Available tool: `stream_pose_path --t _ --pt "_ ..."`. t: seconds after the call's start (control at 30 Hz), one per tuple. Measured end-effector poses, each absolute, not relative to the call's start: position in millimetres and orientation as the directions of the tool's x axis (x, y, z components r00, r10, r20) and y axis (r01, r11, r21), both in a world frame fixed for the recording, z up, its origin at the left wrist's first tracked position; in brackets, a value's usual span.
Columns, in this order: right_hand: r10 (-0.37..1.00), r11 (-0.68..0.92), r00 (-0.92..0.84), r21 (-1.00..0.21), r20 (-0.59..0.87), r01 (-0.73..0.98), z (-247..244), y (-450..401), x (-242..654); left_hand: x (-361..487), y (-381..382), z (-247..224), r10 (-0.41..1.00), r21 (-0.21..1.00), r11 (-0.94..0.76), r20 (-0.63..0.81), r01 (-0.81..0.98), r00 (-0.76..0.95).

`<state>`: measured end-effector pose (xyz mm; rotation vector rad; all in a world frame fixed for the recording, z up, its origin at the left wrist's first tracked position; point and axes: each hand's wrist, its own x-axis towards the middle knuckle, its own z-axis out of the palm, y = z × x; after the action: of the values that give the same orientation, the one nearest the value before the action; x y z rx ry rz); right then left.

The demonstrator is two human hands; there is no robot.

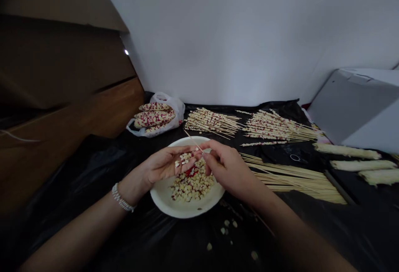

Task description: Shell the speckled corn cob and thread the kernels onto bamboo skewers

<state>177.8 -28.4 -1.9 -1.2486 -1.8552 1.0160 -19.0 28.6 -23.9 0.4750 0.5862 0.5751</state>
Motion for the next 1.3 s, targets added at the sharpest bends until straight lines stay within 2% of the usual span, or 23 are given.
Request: stream_pose_path --t 0.3,0.5,0.83,1.3 --pt "0.942 0.047 -0.330 -0.947 -0.064 0.317 -15 -30 177 -15 21 -25 0.737 0.680 0.633 -0.384 -0.369 0.557" --pt "0.955 0.004 -0.283 -0.946 -0.094 0.325 -11 -38 171 -18 21 -24 0.790 0.656 0.608 -0.441 -0.448 0.425" --pt "0.952 0.232 -0.289 -0.858 0.103 0.458 -20 -43 162 -23 25 -30 0.820 0.589 0.568 -0.464 -0.574 0.335" --pt "0.946 0.274 -0.284 -0.853 0.157 0.443 -22 -41 162 -23 26 -35 0.811 0.582 0.584 -0.450 -0.566 0.374"
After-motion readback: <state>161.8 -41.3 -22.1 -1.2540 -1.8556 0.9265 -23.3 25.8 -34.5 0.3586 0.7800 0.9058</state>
